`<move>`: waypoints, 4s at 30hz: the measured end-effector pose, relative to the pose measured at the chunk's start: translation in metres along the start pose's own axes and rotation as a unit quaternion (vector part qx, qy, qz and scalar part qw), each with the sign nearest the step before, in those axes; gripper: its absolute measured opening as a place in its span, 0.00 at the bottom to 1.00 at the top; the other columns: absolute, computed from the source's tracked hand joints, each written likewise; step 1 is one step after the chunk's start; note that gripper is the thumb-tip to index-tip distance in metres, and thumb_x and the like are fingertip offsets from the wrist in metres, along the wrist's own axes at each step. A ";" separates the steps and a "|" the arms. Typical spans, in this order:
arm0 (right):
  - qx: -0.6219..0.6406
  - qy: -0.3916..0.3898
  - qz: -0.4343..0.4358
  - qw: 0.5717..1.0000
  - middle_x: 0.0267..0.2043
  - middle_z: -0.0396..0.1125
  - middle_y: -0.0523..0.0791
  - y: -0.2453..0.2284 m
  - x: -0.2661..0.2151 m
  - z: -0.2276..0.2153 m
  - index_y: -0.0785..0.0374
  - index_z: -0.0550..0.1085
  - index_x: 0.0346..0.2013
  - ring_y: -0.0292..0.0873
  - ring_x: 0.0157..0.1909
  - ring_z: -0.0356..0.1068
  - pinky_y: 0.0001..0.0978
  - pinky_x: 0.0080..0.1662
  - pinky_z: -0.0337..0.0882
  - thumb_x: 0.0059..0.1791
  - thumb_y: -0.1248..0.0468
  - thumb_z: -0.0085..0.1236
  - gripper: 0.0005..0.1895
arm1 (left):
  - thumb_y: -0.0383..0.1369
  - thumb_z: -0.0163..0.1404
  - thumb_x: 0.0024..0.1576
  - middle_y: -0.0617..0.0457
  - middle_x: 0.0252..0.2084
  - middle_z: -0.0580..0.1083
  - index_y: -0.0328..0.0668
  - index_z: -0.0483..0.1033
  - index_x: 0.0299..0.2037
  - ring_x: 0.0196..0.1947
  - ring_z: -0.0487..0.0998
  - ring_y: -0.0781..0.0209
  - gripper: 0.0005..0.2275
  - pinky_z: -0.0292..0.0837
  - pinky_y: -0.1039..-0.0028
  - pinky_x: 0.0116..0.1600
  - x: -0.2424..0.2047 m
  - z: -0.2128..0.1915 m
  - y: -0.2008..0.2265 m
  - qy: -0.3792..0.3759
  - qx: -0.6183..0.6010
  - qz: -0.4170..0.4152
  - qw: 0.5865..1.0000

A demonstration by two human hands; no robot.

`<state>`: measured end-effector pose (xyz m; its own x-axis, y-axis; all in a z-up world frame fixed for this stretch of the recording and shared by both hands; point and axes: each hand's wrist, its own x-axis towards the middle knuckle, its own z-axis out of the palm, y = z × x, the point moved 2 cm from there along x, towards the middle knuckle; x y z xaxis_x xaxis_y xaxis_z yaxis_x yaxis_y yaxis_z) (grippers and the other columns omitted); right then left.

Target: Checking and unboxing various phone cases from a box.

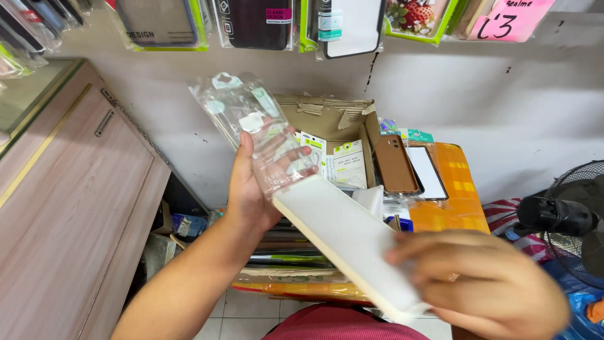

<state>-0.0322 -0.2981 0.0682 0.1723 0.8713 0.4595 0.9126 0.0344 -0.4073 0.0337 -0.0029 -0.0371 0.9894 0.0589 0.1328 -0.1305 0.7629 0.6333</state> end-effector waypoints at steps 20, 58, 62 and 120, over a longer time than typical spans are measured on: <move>-0.171 0.153 -0.058 0.971 0.50 0.71 0.45 0.058 0.060 0.046 0.61 0.78 0.42 0.52 0.60 0.73 0.52 0.62 0.68 0.45 0.61 0.70 0.14 | 0.38 0.55 0.54 0.34 0.62 0.70 0.26 0.58 0.71 0.61 0.75 0.40 0.36 0.71 0.53 0.65 -0.033 0.008 -0.004 -0.216 0.018 -0.195 0.956; 0.099 0.175 0.501 0.842 0.40 0.69 0.43 0.146 0.018 0.016 0.56 0.70 0.55 0.40 0.38 0.69 0.34 0.36 0.73 0.39 0.68 0.68 0.29 | 0.46 0.60 0.52 0.37 0.72 0.61 0.35 0.53 0.75 0.58 0.73 0.42 0.43 0.76 0.48 0.58 -0.026 0.034 0.020 -0.203 0.052 -0.055 0.976; -0.094 0.023 0.428 0.899 0.47 0.69 0.52 0.175 0.020 0.065 0.58 0.76 0.50 0.52 0.49 0.70 0.44 0.49 0.72 0.35 0.59 0.75 0.30 | 0.45 0.60 0.52 0.37 0.73 0.61 0.32 0.54 0.75 0.59 0.73 0.41 0.43 0.76 0.48 0.59 -0.024 0.035 0.016 -0.206 0.053 -0.065 0.975; -0.095 0.215 0.609 0.758 0.71 0.50 0.56 0.404 -0.199 0.081 0.57 0.51 0.75 0.63 0.69 0.52 0.57 0.65 0.57 0.46 0.61 0.64 0.46 | 0.37 0.56 0.53 0.48 0.70 0.61 0.61 0.69 0.65 0.76 0.48 0.44 0.26 0.48 0.46 0.74 0.140 0.079 -0.277 -0.413 0.864 -0.150 0.245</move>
<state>0.2728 -0.4179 -0.2516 0.9971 -0.0401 0.0653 0.0105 -0.7732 -0.6341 0.2037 -0.2568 -0.1343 0.7144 -0.5275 -0.4598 -0.5976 -0.8017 -0.0088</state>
